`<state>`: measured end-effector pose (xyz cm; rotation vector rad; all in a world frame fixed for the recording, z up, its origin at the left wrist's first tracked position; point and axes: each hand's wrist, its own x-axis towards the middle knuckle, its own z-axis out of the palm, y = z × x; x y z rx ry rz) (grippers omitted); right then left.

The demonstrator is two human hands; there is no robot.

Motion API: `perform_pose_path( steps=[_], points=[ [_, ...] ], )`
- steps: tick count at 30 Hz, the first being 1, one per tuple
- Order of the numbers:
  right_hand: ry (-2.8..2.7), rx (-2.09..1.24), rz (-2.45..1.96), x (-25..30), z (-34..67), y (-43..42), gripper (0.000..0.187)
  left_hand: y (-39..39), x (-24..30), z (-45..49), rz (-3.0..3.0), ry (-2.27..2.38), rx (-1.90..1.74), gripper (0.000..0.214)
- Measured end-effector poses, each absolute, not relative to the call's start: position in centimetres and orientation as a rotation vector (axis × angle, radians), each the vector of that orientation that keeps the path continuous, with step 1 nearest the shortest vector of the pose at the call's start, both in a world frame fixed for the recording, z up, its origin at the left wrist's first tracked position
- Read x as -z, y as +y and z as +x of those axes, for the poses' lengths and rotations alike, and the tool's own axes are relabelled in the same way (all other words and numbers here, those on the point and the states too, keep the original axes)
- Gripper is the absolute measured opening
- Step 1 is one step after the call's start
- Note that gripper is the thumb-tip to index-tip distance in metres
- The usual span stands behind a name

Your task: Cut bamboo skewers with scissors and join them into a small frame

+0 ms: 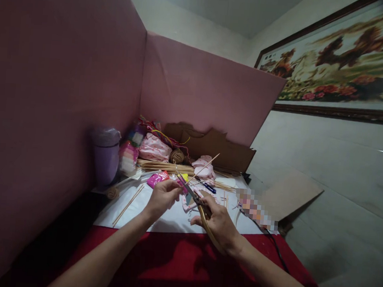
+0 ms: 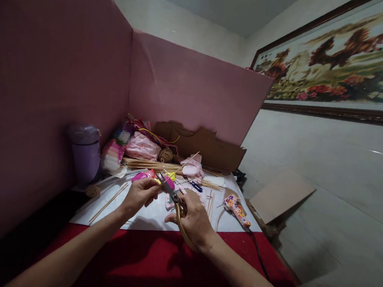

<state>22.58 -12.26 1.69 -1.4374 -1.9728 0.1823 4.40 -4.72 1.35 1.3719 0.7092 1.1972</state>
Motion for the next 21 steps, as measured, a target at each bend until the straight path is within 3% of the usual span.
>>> perform_pose_path(
  steps=[6,15,21],
  points=[
    [-1.928,-0.171,-1.433,-2.1,21.2,-12.7,0.033,-4.8,-1.2,4.3,1.571,0.753,-1.436,0.02],
    [-2.044,-0.323,-1.261,-1.8,22.6,-12.4,0.04,-4.7,-2.7,2.7,1.165,0.562,-0.824,0.037],
    [-2.171,-0.358,-1.098,-1.7,24.2,-12.5,0.05,-4.9,-2.5,2.2,1.073,0.395,-0.538,0.029]
  ],
)
